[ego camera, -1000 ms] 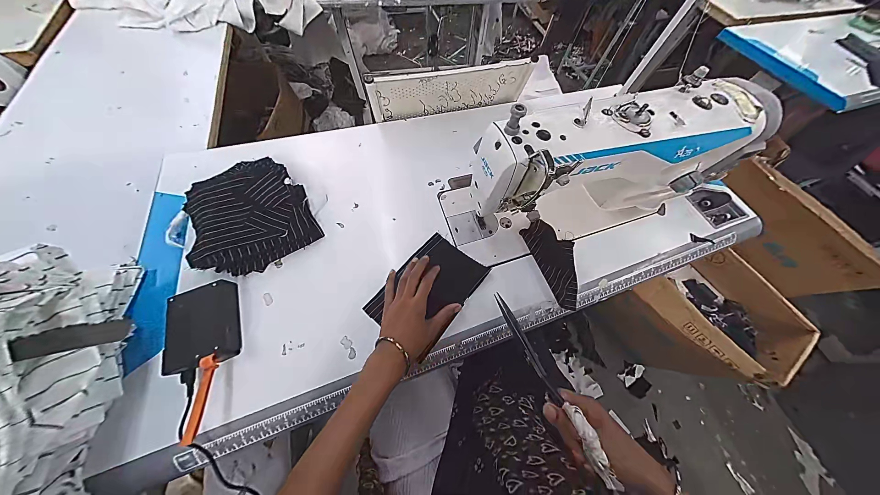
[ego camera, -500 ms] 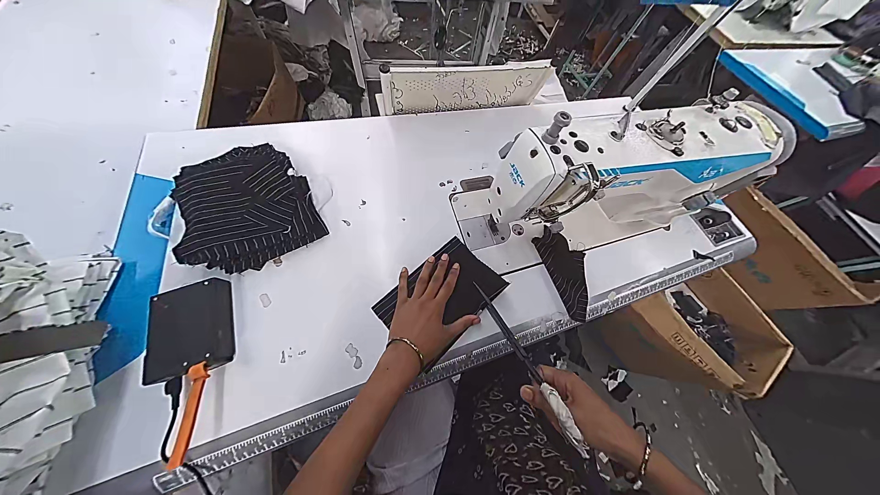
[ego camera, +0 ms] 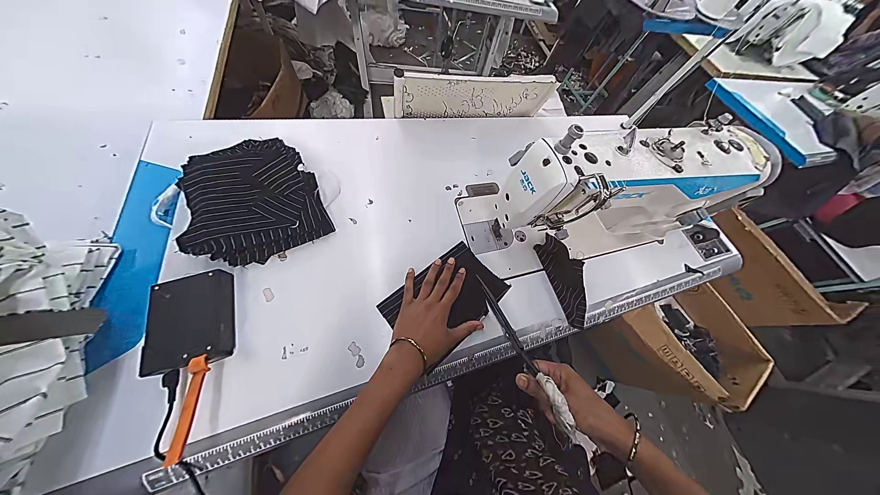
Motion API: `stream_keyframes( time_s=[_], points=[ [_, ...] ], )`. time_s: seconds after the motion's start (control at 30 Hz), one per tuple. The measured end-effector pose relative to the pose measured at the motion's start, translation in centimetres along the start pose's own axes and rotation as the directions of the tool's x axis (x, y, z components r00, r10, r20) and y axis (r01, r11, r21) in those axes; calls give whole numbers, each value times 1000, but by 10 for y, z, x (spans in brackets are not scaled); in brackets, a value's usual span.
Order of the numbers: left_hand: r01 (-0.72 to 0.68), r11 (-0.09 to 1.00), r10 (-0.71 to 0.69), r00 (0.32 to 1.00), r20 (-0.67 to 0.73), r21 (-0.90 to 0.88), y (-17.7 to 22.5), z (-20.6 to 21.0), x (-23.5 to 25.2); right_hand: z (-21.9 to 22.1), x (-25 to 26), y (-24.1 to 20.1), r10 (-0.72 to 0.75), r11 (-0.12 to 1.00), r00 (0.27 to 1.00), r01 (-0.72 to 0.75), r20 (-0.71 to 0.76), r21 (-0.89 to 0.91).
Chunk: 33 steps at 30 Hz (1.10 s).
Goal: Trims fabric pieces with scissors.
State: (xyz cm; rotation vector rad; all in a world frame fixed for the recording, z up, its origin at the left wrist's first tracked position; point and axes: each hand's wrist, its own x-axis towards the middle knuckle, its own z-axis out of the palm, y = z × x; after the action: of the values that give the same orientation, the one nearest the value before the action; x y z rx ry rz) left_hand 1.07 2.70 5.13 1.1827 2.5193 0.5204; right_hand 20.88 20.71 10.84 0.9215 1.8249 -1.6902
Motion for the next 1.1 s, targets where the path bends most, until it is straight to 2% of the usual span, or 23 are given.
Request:
stream_keyframes(
  time_s=[0.17, 0.37, 0.47, 0.63, 0.8, 0.97, 1.1],
  points=[
    [-17, 1000, 17, 999, 44, 7, 0, -1, 2, -3, 5, -6, 18, 1000, 1000, -18, -1, 16],
    [-77, 997, 77, 997, 1, 13, -4, 3, -1, -12, 9, -8, 17, 999, 1000, -16, 20, -52],
    [-104, 994, 103, 993, 49, 13, -5, 0, -1, -17, 8, -12, 11, 998, 999, -9, 31, -60],
    [-166, 986, 166, 983, 77, -5, -11, -1, -2, -28, 17, -21, 13, 985, 998, -1, 67, -173],
    [-171, 985, 172, 978, 122, -19, -12, -6, -1, -38, 17, -17, -15, 967, 997, 35, 79, -252],
    [-177, 984, 180, 980, 84, -31, -12, -6, -2, -41, 21, -27, 1, 952, 997, 22, 76, -305],
    [-203, 978, 202, 979, -19, -46, -15, 0, -3, -43, 29, -34, -13, 916, 996, 48, 90, -397]
  ],
)
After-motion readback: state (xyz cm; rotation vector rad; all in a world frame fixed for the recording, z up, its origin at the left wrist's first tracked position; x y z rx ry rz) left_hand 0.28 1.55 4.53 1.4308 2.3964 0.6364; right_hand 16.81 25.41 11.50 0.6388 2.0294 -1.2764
